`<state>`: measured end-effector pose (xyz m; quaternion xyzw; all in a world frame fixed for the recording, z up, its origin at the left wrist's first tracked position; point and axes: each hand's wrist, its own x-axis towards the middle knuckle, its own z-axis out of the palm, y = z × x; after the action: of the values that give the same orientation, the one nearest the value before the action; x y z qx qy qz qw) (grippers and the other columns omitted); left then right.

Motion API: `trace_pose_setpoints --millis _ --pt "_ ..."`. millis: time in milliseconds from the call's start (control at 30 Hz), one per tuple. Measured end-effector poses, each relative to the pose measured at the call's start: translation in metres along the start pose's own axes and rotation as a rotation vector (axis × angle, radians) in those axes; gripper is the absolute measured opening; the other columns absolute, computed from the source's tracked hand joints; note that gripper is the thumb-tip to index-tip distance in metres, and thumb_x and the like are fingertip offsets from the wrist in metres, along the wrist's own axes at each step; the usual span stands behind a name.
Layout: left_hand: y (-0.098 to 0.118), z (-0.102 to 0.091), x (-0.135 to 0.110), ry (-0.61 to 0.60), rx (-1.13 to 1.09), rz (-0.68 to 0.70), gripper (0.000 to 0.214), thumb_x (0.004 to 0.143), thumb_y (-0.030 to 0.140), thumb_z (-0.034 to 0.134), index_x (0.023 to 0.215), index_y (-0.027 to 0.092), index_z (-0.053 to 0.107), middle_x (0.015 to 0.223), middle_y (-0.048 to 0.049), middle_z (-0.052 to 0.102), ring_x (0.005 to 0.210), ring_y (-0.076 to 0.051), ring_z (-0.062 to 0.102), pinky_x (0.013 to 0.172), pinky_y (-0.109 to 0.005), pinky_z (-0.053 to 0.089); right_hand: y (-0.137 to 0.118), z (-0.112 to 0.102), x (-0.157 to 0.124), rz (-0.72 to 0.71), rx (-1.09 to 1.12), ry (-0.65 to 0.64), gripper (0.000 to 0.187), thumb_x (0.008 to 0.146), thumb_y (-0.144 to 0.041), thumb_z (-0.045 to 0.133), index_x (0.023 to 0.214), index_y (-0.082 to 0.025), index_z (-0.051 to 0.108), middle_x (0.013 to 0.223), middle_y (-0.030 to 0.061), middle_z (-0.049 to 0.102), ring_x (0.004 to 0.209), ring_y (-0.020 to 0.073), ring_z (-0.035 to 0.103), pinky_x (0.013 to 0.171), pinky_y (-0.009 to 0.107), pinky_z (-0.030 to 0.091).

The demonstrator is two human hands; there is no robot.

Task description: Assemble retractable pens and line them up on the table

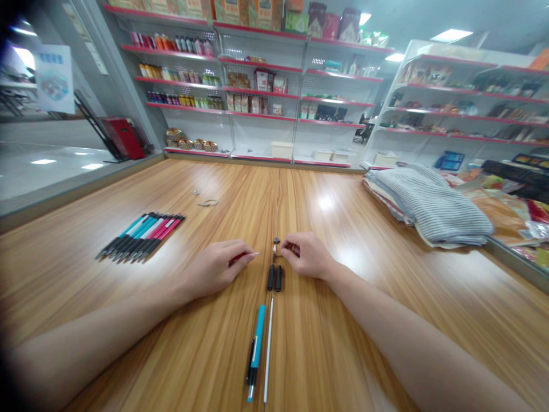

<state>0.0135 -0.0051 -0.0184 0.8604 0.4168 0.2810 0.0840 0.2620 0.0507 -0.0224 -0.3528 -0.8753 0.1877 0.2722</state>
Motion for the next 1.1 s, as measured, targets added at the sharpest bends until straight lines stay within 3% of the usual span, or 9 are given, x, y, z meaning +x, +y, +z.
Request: trace_pose_setpoints --millis 467,767,967,1100 --pt "0.0005 -0.0001 -0.0006 0.002 -0.004 0.000 0.024 0.097 0.031 0.041 0.089 0.018 0.060 0.085 -0.0026 0.063 0.081 -0.013 0.058 0.072 -0.026 0.041 -0.0013 0.0019 0.0010 -0.024 -0.004 -0.005 0.018 0.075 -0.009 0.054 0.082 -0.018 0.068 0.076 0.0028 0.066 0.065 0.0124 0.056 0.059 0.023 0.041" --pt "0.0013 -0.0011 -0.0006 -0.002 -0.004 -0.004 0.025 0.097 0.031 0.041 0.089 0.018 0.060 0.085 -0.0029 0.063 0.081 -0.014 0.058 0.071 -0.026 0.041 -0.0019 0.0002 -0.0003 -0.049 0.017 -0.025 0.016 0.076 -0.009 0.055 0.085 -0.017 0.066 0.073 0.0014 0.062 0.060 0.0103 0.052 0.055 0.022 0.037" --pt "0.0012 -0.0015 -0.0003 -0.014 0.003 -0.001 0.025 0.096 0.031 0.041 0.089 0.018 0.060 0.085 -0.0030 0.062 0.080 -0.014 0.057 0.071 -0.026 0.041 0.0016 -0.0008 -0.0007 -0.060 -0.006 -0.044 0.013 0.071 -0.007 0.053 0.073 -0.016 0.063 0.064 -0.0008 0.059 0.054 0.0089 0.048 0.051 0.021 0.033" --pt "0.0014 -0.0016 0.0000 -0.013 0.001 -0.001 0.025 0.096 0.031 0.041 0.089 0.018 0.060 0.086 -0.0030 0.063 0.081 -0.014 0.058 0.071 -0.026 0.041 0.0016 0.0003 -0.0009 -0.061 -0.022 -0.039 0.015 0.072 -0.008 0.052 0.075 -0.017 0.064 0.065 -0.0005 0.061 0.054 0.0089 0.048 0.052 0.021 0.033"
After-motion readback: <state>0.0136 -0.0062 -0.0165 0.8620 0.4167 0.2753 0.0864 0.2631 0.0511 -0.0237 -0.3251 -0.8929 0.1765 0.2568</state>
